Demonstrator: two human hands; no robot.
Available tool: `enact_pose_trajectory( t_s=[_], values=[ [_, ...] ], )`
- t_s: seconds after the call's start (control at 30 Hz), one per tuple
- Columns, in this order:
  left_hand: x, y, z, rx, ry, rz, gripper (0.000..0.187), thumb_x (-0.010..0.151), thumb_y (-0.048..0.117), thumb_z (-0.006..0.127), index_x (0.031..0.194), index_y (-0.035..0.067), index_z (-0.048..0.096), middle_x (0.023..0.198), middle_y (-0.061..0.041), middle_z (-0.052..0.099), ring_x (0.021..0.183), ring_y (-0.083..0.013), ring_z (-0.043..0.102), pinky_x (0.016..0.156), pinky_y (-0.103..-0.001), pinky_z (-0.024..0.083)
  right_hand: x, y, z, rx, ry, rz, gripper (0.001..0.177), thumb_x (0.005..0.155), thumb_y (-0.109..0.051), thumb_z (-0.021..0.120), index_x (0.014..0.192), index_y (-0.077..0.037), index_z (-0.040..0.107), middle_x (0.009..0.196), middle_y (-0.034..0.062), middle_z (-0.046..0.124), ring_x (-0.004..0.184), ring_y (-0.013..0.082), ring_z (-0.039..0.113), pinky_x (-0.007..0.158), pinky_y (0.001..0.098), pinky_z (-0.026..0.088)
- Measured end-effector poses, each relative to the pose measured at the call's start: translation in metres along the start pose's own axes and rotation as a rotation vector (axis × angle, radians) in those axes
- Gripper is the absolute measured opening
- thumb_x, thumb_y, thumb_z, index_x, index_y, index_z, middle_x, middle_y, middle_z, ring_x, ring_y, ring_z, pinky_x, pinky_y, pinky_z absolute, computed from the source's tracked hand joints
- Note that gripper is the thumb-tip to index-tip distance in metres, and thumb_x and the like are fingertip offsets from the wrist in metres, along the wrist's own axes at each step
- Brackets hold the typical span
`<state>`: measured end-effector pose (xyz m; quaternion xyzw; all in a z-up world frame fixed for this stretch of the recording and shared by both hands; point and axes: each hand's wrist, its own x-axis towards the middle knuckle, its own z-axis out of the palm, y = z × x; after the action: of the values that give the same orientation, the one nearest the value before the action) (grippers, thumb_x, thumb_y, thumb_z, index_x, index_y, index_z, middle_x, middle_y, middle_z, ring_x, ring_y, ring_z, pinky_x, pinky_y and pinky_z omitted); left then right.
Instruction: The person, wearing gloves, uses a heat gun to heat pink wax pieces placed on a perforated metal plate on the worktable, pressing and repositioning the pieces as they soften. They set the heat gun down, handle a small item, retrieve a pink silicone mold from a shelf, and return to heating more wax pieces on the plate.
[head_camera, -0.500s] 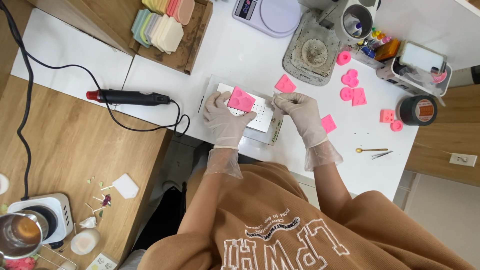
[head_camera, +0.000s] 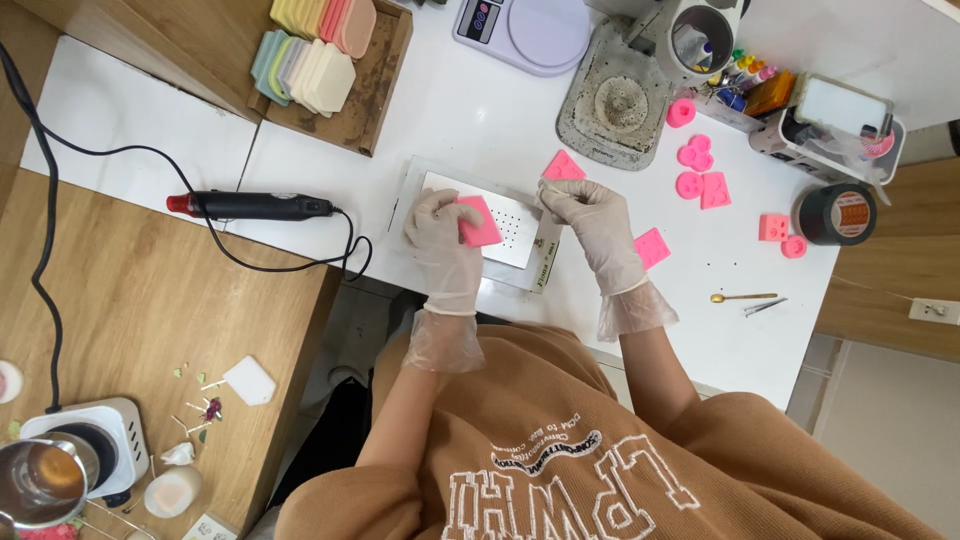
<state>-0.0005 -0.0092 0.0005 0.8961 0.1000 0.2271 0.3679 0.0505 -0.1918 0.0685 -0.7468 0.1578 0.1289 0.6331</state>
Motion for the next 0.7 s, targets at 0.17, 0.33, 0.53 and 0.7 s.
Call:
enact_pose_trajectory(
  t_s=[0.17, 0.33, 0.53, 0.7],
  values=[
    [-0.011, -0.037, 0.004, 0.068, 0.008, 0.186, 0.027, 0.080, 0.005, 0.079, 0.098, 0.021, 0.068, 0.125, 0.001, 0.063, 0.119, -0.0240, 0.058, 0.097, -0.040, 0.048, 0.001, 0.001, -0.004, 0.017, 0.023, 0.017, 0.020, 0.090, -0.014, 0.078, 0.104, 0.000, 0.078, 0.086, 0.0012, 0.074, 0.074, 0.0060, 0.062, 0.072, 0.0215, 0.054],
    [-0.011, -0.026, -0.023, 0.221, -0.139, 0.231, 0.039, 0.078, 0.011, 0.080, 0.114, 0.023, 0.072, 0.119, -0.003, 0.061, 0.106, -0.0261, 0.059, 0.083, -0.042, 0.048, 0.002, 0.014, -0.007, 0.009, 0.039, 0.045, 0.019, 0.089, -0.014, 0.079, 0.102, 0.000, 0.077, 0.087, 0.0014, 0.074, 0.075, 0.0065, 0.063, 0.072, 0.0217, 0.054],
    [-0.012, -0.041, -0.005, 0.431, -0.039, 0.231, 0.039, 0.083, 0.014, 0.081, 0.119, 0.025, 0.070, 0.110, -0.001, 0.057, 0.094, -0.0240, 0.058, 0.076, -0.042, 0.047, 0.005, 0.021, -0.007, 0.011, 0.028, 0.026, 0.020, 0.089, -0.014, 0.078, 0.104, 0.000, 0.077, 0.087, 0.0024, 0.073, 0.074, 0.0070, 0.063, 0.071, 0.0219, 0.054],
    [-0.005, -0.055, -0.007, 0.167, -0.121, 0.312, 0.047, 0.085, 0.006, 0.076, 0.130, 0.018, 0.067, 0.114, -0.006, 0.058, 0.100, -0.0277, 0.061, 0.083, -0.042, 0.051, 0.003, 0.016, -0.005, 0.015, 0.030, 0.029, 0.020, 0.089, -0.014, 0.078, 0.104, 0.000, 0.077, 0.088, 0.0024, 0.074, 0.075, 0.0070, 0.063, 0.072, 0.0219, 0.054]
  ],
)
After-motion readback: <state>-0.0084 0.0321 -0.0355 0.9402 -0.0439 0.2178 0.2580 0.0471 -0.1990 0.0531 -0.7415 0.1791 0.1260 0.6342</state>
